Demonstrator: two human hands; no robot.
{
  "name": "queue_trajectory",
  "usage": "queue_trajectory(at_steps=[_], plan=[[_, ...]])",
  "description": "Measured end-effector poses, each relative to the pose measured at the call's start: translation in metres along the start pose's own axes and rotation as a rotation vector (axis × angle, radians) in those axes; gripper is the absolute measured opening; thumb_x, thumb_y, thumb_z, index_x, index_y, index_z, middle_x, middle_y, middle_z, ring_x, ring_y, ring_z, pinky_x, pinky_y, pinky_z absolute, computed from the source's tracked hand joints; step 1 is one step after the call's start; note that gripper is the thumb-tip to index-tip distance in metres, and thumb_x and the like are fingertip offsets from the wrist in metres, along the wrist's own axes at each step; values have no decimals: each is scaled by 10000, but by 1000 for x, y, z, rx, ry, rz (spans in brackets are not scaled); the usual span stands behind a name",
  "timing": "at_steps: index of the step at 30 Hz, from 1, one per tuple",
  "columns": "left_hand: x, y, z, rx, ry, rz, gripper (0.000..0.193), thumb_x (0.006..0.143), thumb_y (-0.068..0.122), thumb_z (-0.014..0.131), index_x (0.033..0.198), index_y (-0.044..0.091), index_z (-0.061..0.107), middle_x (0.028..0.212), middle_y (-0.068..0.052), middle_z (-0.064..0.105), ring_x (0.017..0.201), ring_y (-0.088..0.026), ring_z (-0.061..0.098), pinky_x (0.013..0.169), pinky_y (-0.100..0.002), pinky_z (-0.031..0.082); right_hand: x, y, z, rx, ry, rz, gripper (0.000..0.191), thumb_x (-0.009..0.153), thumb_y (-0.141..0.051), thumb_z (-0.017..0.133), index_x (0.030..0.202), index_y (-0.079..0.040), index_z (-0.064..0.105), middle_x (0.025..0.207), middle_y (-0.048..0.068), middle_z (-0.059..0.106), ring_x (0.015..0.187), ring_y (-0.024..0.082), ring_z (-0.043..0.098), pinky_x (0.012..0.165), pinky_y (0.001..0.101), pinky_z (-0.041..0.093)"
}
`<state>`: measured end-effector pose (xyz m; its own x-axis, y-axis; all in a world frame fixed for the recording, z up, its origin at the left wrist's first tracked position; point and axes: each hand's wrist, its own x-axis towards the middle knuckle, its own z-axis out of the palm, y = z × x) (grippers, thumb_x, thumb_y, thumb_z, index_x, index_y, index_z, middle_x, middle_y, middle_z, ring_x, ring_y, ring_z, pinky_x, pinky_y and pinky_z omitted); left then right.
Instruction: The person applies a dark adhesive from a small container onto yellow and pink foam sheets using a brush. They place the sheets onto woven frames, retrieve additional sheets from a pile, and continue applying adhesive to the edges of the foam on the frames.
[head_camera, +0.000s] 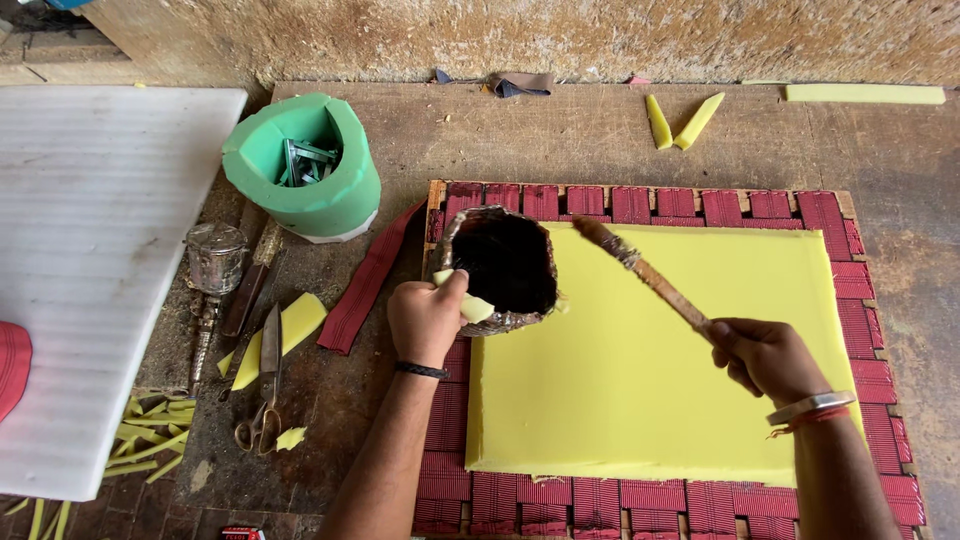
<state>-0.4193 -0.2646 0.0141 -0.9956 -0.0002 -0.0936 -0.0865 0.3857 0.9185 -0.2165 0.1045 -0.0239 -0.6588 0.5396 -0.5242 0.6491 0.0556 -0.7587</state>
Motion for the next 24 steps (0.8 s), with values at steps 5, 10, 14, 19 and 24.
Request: queue_trajectory(at_steps=[5, 10, 14, 19, 24], plan=[[-1, -5, 3, -55, -54, 21, 424, 867, 286, 746, 591, -34, 707, 559, -146, 712, 498, -197, 750, 410, -303, 610, 53, -10, 26, -218, 138, -55, 335, 1014, -325, 646, 986, -27, 796, 683, 60, 659, 511, 125, 518, 438, 319, 398], [-13, -8, 19, -42, -91, -9, 451, 882, 289, 749, 585, -48, 707, 524, -144, 694, 485, -199, 745, 412, -297, 600, 126, 14, 28, -601, 348, -371, 251, 844, -222, 746, 1055, -129, 846, 788, 111, 774, 625, 159, 635, 625, 330, 506], [-21, -9, 17, -156, -116, -69, 414, 859, 261, 759, 604, -60, 706, 536, -142, 686, 475, -199, 724, 389, -315, 572, 139, 37, 30, -389, 365, -91, 242, 990, -188, 614, 1155, -148, 787, 862, 145, 780, 701, 268, 734, 667, 438, 590], [-27, -3, 30, -150, -150, -85, 408, 859, 257, 760, 613, -66, 715, 537, -139, 692, 467, -180, 705, 400, -297, 548, 141, 27, 76, -670, 379, -459, 367, 891, -102, 596, 1140, -255, 817, 936, 161, 752, 842, 373, 727, 782, 476, 588], [-36, -1, 35, -163, -161, -108, 423, 852, 262, 775, 617, -83, 709, 538, -125, 686, 471, -179, 708, 395, -291, 557, 140, 46, 9, -638, 474, -253, 240, 997, -195, 608, 1145, -244, 790, 931, 147, 772, 795, 334, 760, 739, 484, 613]])
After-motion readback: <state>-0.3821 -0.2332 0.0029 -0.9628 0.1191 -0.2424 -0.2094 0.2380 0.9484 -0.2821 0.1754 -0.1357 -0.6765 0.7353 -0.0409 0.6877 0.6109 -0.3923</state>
